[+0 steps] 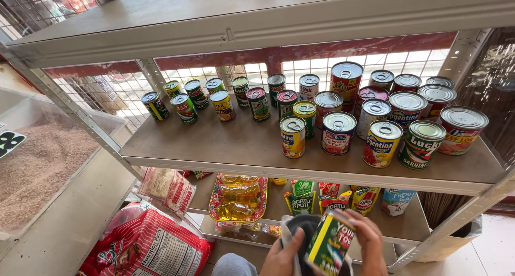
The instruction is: Cleaning and wiping canned goods and cup noodles on a store shelf using a cloth.
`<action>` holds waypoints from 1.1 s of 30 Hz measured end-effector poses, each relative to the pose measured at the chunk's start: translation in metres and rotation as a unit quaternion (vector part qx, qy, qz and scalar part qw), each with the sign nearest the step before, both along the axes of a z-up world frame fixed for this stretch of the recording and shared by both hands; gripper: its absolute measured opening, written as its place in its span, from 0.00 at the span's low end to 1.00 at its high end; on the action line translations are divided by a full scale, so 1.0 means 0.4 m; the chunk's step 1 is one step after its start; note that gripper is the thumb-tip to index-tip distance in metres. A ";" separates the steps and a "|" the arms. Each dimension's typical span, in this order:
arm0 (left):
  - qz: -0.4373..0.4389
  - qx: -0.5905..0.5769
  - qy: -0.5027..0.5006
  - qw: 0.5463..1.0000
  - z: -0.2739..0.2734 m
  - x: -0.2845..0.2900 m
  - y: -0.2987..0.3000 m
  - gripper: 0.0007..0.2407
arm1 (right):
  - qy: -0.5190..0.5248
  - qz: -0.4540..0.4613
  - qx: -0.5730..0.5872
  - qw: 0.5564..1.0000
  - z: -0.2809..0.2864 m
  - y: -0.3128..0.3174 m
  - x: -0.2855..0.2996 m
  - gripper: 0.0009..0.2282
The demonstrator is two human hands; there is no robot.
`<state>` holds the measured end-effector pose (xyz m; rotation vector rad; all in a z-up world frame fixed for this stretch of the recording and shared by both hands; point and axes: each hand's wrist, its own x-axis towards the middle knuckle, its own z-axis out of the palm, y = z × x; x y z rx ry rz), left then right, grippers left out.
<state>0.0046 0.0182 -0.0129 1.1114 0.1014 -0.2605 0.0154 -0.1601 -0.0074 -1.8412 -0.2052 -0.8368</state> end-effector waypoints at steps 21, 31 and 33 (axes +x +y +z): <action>-0.068 -0.086 0.053 0.993 -0.087 -0.005 0.018 0.23 | 0.035 0.208 -0.028 0.977 -0.079 -0.019 0.032 0.28; 0.086 -0.075 0.073 0.991 0.097 -0.032 -0.030 0.20 | 0.057 0.332 0.038 0.941 0.040 -0.017 -0.037 0.52; 0.193 -0.089 0.180 0.960 0.105 -0.034 -0.047 0.19 | 0.070 0.302 0.000 0.951 0.058 -0.017 -0.041 0.53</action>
